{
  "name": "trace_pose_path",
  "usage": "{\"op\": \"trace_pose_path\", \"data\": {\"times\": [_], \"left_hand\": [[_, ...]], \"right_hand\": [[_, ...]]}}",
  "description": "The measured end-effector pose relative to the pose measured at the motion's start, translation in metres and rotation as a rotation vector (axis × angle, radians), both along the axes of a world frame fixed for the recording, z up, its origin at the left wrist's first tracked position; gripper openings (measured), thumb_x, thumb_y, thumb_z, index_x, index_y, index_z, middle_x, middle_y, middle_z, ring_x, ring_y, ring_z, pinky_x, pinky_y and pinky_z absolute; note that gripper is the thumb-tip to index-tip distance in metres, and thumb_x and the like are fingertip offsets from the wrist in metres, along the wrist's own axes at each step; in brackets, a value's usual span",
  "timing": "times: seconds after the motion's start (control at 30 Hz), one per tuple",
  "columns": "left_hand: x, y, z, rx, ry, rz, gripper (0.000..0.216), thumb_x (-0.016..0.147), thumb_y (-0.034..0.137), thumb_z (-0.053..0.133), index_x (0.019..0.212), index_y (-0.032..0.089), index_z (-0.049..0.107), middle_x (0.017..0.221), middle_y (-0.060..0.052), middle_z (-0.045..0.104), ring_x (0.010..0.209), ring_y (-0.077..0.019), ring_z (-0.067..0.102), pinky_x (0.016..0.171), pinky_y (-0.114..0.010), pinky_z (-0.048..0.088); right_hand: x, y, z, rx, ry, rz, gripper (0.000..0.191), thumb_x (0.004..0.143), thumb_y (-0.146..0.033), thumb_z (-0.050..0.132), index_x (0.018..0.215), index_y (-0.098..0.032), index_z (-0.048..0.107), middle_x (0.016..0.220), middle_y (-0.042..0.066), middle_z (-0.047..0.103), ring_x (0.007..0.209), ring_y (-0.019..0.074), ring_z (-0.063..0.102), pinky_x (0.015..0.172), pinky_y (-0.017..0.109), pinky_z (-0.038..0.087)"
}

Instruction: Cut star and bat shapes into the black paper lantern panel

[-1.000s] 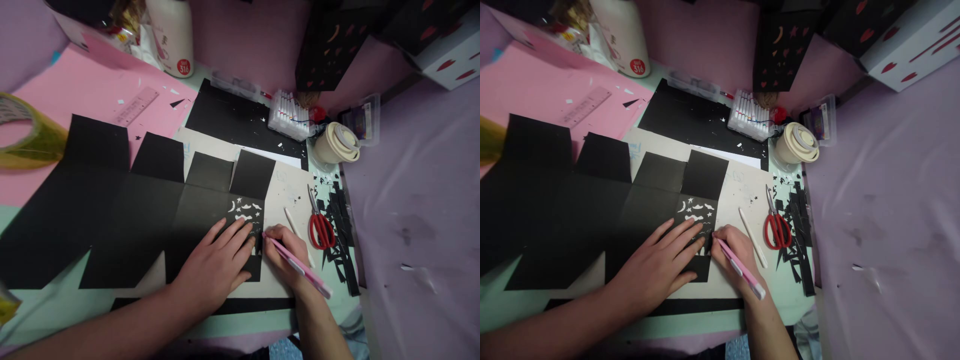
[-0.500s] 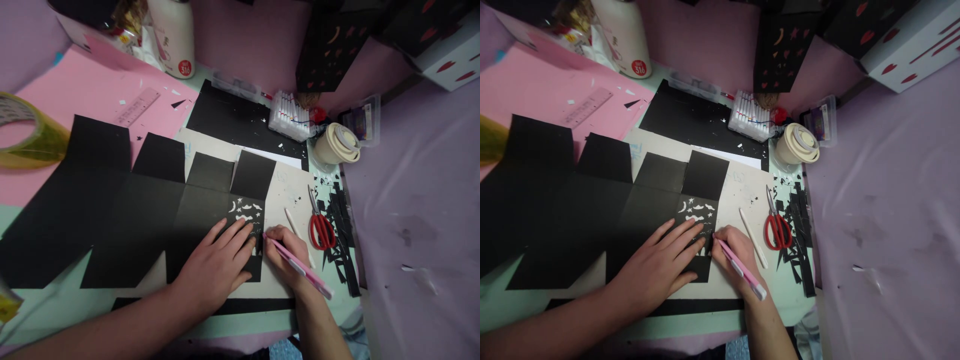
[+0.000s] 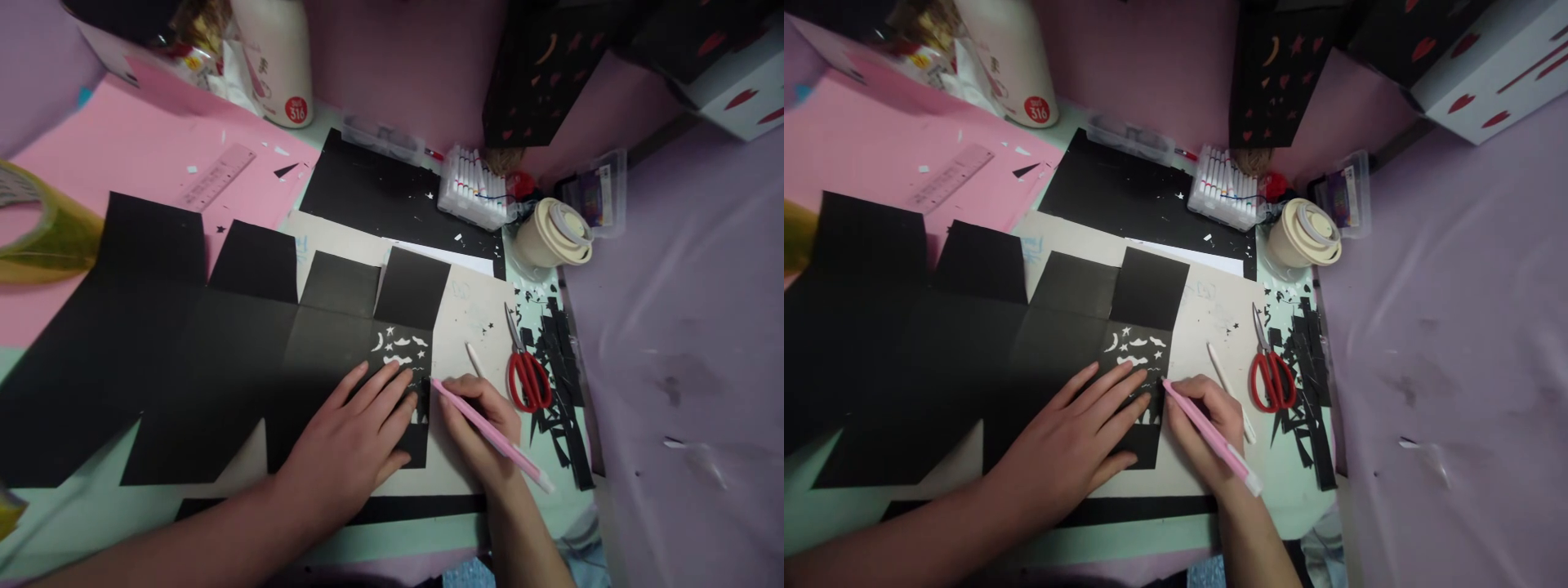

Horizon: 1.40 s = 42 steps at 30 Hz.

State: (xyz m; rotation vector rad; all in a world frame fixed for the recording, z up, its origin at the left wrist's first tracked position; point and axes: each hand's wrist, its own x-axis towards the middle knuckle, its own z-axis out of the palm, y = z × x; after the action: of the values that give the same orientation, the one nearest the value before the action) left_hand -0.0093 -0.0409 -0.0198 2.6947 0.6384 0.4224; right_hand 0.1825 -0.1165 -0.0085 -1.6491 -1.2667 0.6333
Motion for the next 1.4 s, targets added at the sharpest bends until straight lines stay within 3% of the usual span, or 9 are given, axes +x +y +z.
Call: {"op": "trace_pose_path", "data": {"times": [0.2, 0.37, 1.4], "left_hand": [[0.0009, 0.0004, 0.0009, 0.003, 0.002, -0.003, 0.049, 0.09, 0.049, 0.059, 0.129, 0.019, 0.056, 0.147, -0.006, 0.049, 0.141, -0.0225, 0.035, 0.12, -0.04, 0.007], [0.0022, 0.0012, -0.0004, 0.006, 0.003, -0.001, 0.048, 0.092, 0.05, 0.055, 0.129, 0.019, 0.056, 0.147, -0.006, 0.048, 0.141, -0.0229, 0.034, 0.12, -0.041, 0.008], [0.0014, 0.0003, 0.0022, 0.001, 0.002, 0.007, 0.047, 0.092, 0.05, 0.056, 0.128, 0.019, 0.058, 0.147, -0.006, 0.049, 0.14, -0.0227, 0.036, 0.121, -0.039, 0.008]], "right_hand": [[-0.003, 0.0031, 0.0033, 0.016, 0.009, 0.019, 0.011, 0.084, -0.01, 0.06, 0.082, -0.021, 0.063, 0.072, -0.001, 0.064, 0.064, 0.0113, 0.059, 0.06, 0.023, 0.048], [-0.0031, 0.0011, 0.0013, -0.026, -0.032, 0.025, 0.01, 0.083, -0.01, 0.061, 0.082, -0.02, 0.064, 0.077, 0.001, 0.068, 0.069, 0.0137, 0.064, 0.066, 0.025, 0.051], [-0.0034, 0.0043, 0.0037, -0.087, -0.024, -0.002, 0.007, 0.082, -0.014, 0.06, 0.078, -0.02, 0.063, 0.072, 0.0, 0.067, 0.064, 0.0135, 0.061, 0.06, 0.024, 0.049]]}}
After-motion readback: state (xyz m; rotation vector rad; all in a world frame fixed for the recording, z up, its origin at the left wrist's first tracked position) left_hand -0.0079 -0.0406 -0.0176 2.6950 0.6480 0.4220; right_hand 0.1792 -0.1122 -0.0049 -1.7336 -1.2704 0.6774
